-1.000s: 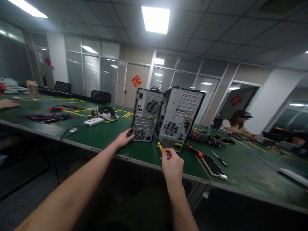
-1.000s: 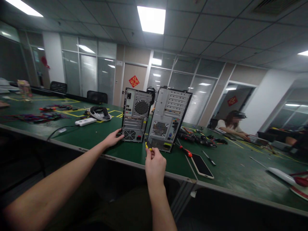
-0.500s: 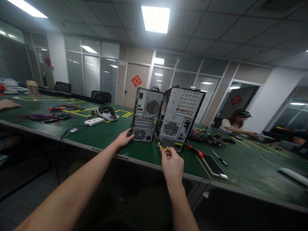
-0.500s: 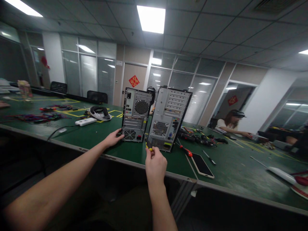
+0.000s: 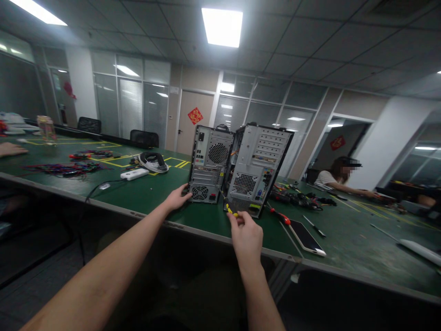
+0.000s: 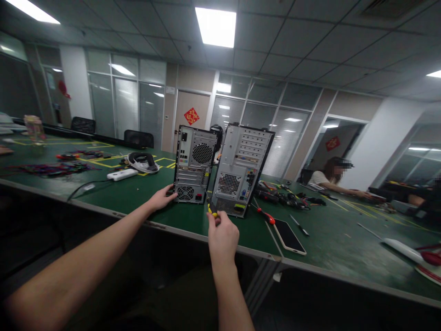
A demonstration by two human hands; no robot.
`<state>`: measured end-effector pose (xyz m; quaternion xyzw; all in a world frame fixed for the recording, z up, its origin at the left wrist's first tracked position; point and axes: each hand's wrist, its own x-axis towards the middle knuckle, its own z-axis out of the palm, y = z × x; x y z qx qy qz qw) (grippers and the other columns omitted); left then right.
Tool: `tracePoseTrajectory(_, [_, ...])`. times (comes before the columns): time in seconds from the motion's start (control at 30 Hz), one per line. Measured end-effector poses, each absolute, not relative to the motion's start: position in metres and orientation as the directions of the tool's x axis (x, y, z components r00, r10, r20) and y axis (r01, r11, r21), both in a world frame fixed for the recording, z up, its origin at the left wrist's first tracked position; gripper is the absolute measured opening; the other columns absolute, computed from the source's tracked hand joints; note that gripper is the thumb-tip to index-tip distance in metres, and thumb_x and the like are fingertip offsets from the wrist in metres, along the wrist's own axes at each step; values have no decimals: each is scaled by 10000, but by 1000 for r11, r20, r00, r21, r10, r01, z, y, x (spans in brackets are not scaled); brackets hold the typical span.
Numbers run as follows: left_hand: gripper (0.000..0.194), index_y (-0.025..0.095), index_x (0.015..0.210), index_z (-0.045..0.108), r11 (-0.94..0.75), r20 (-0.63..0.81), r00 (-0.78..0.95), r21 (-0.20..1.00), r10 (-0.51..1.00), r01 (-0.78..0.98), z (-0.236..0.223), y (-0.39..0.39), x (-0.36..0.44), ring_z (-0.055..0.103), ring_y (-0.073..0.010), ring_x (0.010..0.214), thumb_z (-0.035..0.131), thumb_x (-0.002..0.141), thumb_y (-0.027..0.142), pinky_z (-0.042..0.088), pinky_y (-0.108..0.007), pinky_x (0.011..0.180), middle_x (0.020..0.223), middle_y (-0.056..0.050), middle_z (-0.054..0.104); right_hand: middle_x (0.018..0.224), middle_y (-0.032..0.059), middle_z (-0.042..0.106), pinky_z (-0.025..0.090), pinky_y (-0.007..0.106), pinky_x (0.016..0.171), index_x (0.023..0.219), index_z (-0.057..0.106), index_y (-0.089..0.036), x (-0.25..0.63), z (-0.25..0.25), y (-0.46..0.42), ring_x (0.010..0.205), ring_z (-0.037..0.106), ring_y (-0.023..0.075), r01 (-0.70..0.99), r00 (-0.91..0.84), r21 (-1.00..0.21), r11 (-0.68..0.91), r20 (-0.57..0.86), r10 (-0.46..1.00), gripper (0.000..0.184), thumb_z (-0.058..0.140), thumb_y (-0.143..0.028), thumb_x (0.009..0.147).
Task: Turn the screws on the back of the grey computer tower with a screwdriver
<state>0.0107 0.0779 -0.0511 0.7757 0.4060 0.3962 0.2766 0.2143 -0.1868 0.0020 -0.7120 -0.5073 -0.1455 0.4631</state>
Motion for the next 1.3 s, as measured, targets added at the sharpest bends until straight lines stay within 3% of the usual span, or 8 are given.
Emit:
tracePoseTrajectory(0.1, [725,180,1533,469,-513,393,342,748,854,421,-51,78,11,669,-280,1240,640,903,496,504,-396,1087,1430,-137,649,689,44,731,388,290,622,771,696,-226,212,2,-186,638,678,219,844,463,-531,-77,648,605,366,626,-545,936])
tracePoseTrajectory(0.17, [725,185,1530,473,-506,388,337,751,858,424,-51,78,11,674,-279,1233,646,900,498,508,-395,1081,1419,-134,657,689,40,729,384,287,619,785,695,-225,211,2,-186,632,675,215,845,456,-531,-68,648,609,359,624,-541,941])
tracePoseTrajectory(0.4, [706,176,1520,483,-513,397,339,757,853,405,-50,76,12,667,-280,1243,651,900,468,496,-405,1101,1443,-142,638,921,83,765,421,296,678,1119,732,-188,214,2,-188,706,667,208,887,397,-461,-30,729,558,352,521,-435,982])
tracePoseTrajectory(0.6, [695,196,1517,487,-504,391,334,765,858,401,-50,76,12,667,-279,1244,658,894,453,495,-406,1108,1444,-125,641,673,27,712,361,280,611,762,694,-230,215,0,-185,618,652,204,855,459,-509,-101,652,603,417,606,-599,937])
tracePoseTrajectory(0.67, [699,194,1524,478,-506,389,338,761,857,406,-50,76,12,664,-280,1250,649,900,457,492,-407,1111,1449,-128,636,657,22,703,349,278,602,733,671,-234,213,0,-185,609,645,198,858,450,-505,-91,656,606,425,603,-598,944])
tracePoseTrajectory(0.9, [714,168,1532,469,-499,381,334,757,862,422,-49,74,12,660,-282,1253,643,906,467,490,-402,1109,1453,-140,631,889,71,769,442,289,676,1087,735,-197,212,0,-186,720,683,208,877,408,-479,-31,710,574,284,575,-393,956])
tracePoseTrajectory(1.13, [721,167,1535,465,-511,391,342,752,854,417,-50,77,11,656,-278,1260,640,907,477,487,-393,1112,1469,-143,617,1052,135,793,547,335,840,1173,773,-148,214,2,-188,887,746,243,853,374,-513,96,729,573,354,570,-292,921])
tracePoseTrajectory(1.3, [720,169,1521,484,-514,401,334,752,853,411,-52,80,11,665,-287,1247,652,898,488,501,-401,1092,1456,-150,627,1075,135,794,562,302,780,1245,745,-129,214,4,-190,775,756,206,816,396,-568,105,683,613,400,502,-242,947])
